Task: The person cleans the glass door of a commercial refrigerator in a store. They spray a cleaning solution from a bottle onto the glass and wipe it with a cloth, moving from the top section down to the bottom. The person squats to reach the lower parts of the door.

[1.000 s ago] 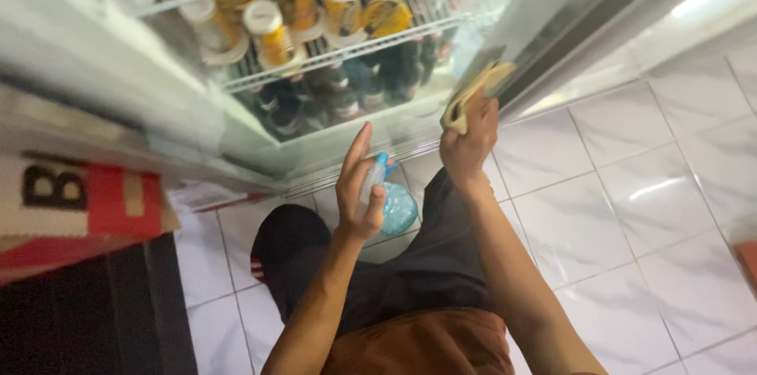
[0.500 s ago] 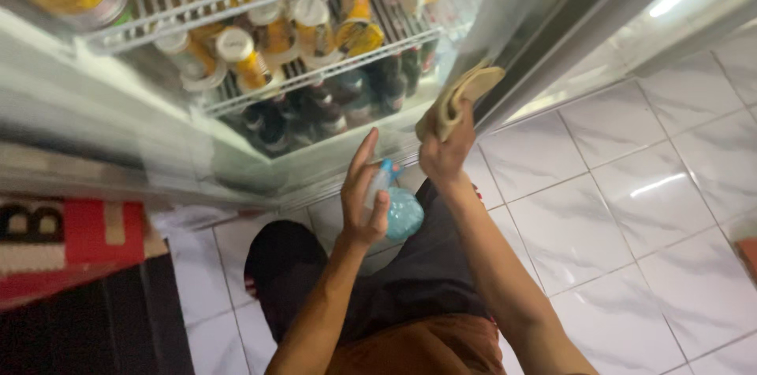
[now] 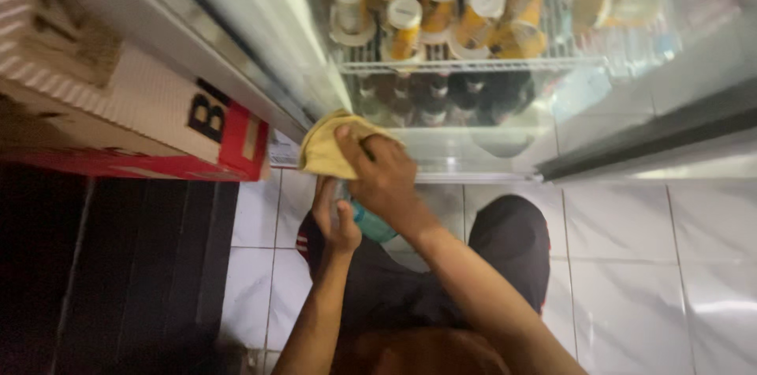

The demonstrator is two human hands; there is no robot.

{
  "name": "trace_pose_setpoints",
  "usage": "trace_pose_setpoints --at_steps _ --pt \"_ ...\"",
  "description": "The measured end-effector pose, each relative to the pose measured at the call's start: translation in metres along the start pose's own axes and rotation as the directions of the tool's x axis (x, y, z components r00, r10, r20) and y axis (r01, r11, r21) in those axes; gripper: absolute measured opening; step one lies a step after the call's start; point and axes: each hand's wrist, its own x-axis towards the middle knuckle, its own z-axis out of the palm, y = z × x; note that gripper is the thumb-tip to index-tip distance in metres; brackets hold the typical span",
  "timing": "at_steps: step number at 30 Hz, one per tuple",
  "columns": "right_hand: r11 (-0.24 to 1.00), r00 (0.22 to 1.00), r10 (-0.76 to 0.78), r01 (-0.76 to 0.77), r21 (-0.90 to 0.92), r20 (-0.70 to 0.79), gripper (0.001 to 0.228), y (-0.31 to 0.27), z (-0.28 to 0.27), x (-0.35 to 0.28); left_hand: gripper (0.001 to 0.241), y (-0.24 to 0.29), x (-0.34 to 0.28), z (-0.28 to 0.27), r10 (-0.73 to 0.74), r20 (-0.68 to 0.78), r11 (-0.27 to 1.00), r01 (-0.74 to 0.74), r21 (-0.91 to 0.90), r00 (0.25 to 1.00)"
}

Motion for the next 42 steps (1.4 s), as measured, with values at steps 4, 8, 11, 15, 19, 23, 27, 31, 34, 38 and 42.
trace_pose_setpoints --at_steps 4,8,11,15,19,23,27,31,34,38,42 --pt "0.995 0.991 -0.079 0.072 0.064 0.109 0.073 -0.021 0.022 0.015 0.077 -0.011 -0.007 -0.024 -0.073 -0.135 0.997 0.074 0.001 0.988" --pt "0.989 0.987 -0.059 0.038 0.145 0.148 0.075 -0.021 0.028 0.006 0.073 -0.026 -0.019 -0.041 -0.054 -0.205 0.992 0.076 0.102 0.977" --pt "0.992 0.988 -0.065 0.049 0.118 0.137 0.072 -0.011 0.029 -0.001 0.072 -0.027 -0.022 -0.042 -0.049 -0.098 0.998 0.053 0.037 0.994" --pt "0.999 0.981 -0.009 0.002 0.037 0.192 0.074 0.008 0.019 -0.023 0.072 -0.023 -0.025 -0.020 -0.056 -0.016 0.998 0.056 -0.016 0.998" --pt "0.998 0.992 0.037 -0.043 0.045 0.120 0.070 0.036 0.001 -0.041 0.071 -0.017 -0.021 0.009 -0.069 0.084 0.997 0.072 -0.036 0.994" --pt "0.991 0.990 0.132 -0.132 -0.012 0.055 0.062 0.072 -0.026 -0.060 0.073 -0.006 -0.014 0.046 -0.015 0.222 0.995 0.037 -0.097 0.975" --pt "0.982 0.980 0.177 -0.181 -0.045 -0.086 0.054 0.114 -0.069 -0.081 0.073 0.011 -0.012 0.088 0.053 0.327 0.986 0.003 -0.169 0.944" --pt "0.919 0.938 0.286 -0.326 -0.223 -0.195 0.042 0.164 -0.113 -0.097 0.068 0.026 -0.012 0.129 0.022 0.462 0.977 0.079 -0.198 0.887" --pt "0.889 0.898 0.264 -0.368 -0.272 -0.352 0.042 0.197 -0.143 -0.106 0.069 0.036 -0.015 0.156 0.038 0.510 0.969 0.093 -0.229 0.860" --pt "0.839 0.781 0.446 -0.535 -0.100 -0.436 0.028 0.218 -0.170 -0.115 0.070 0.045 -0.017 0.182 0.023 0.559 0.957 0.144 -0.252 0.829" --pt "0.838 0.761 0.491 -0.546 -0.010 -0.424 0.034 0.215 -0.165 -0.126 0.067 0.043 -0.020 0.186 0.030 0.566 0.959 0.136 -0.249 0.824"
